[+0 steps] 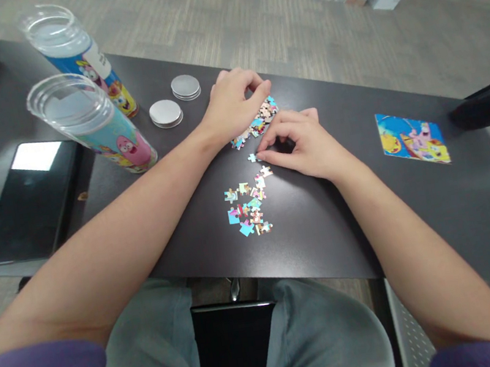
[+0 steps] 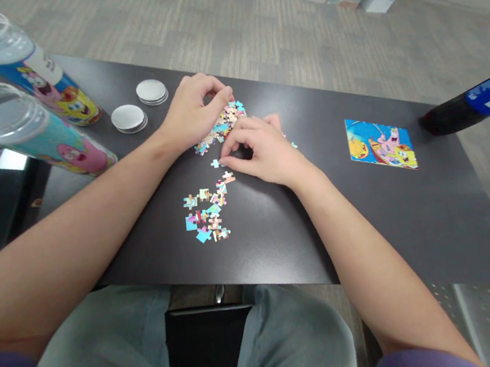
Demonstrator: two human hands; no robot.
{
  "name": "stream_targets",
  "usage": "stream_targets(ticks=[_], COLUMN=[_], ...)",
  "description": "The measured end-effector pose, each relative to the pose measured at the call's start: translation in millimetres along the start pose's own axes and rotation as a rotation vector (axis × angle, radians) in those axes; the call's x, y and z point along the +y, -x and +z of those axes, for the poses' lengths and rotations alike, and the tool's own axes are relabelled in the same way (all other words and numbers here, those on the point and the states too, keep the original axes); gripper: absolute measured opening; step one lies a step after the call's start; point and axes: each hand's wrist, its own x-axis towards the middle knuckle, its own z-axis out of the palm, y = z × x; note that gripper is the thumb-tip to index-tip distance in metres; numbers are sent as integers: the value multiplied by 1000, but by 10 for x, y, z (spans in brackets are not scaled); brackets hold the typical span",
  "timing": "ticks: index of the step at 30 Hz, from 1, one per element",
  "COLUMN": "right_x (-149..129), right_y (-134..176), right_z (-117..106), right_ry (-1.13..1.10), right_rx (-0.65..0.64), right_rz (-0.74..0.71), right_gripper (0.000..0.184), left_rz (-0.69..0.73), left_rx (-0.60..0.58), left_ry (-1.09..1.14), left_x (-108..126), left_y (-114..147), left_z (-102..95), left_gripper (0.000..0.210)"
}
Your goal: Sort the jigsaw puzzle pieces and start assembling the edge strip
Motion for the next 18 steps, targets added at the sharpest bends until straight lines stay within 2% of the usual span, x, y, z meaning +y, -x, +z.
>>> stream_targets(ticks=[5,8,13,18], right_x=[-41,-28,1,-20], right_y=[30,49,93,120], right_z=[-31,-63,-144,-197], right_ry=[-60,-52,-18,-40], right_rx=[-109,-136,-115,-168], right_rz=[-99,-89,-45,-69], right_gripper=[24,30,26,38], left_rz=[22,19,0,-20], left_rx=[0,3,6,5], left_ry=[-6,3,34,34], left_x=[-20,-13,25,66], left_y=[-8,0,9,18], left_z=[4,3,-4,-20], left_gripper=[31,31,32,33])
